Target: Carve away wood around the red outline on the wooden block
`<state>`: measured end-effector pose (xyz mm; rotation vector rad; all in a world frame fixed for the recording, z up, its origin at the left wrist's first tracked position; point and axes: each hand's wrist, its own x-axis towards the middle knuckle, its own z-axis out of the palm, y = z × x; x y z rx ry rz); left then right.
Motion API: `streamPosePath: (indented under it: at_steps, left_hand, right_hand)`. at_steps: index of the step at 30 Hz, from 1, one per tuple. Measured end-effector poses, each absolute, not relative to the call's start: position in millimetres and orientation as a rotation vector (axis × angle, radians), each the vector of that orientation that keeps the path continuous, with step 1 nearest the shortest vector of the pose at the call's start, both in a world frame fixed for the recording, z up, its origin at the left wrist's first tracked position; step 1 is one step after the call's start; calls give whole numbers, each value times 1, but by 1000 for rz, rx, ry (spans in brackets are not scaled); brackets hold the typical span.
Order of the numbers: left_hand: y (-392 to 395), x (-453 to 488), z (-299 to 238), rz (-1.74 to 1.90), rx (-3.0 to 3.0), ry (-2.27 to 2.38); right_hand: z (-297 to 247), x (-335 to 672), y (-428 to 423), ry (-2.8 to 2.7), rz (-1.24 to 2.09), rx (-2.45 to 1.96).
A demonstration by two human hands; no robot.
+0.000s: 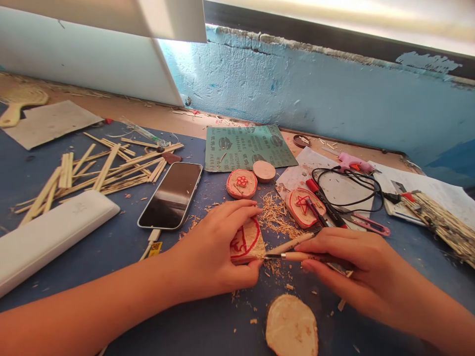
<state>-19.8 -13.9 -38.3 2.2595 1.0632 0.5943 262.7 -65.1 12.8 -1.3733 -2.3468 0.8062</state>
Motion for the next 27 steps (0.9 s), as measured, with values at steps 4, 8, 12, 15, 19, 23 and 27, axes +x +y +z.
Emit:
streamPosePath:
  at_steps: [4,8,12,15,19,23,27]
  left_hand:
    - [-15,-20,-42,594,2266,1063]
    - [-14,-20,-44,657,2232,1063]
    - [-12,-20,-44,666,2227,1064]
    - [-10,-19,-45,620,2301,1032]
    - [-8,-21,-47,567,2354,1019]
    - [-8,-24,-53,540,2385,984]
    - [-8,-27,-55,526,2399,981]
  right_hand:
    - [8,262,-68,-2368,777,-1329]
    - [8,262,-72,-2346,760,-1362]
    - [5,258,-75,-2406,664,-1343]
    - [0,252,-75,-2501,600,-1282]
    - [-5,248,-74,-2543,587,-1267]
    - [-7,249,-73,-2480,735,-1297]
    - [-8,249,-75,-2455,784,-1316]
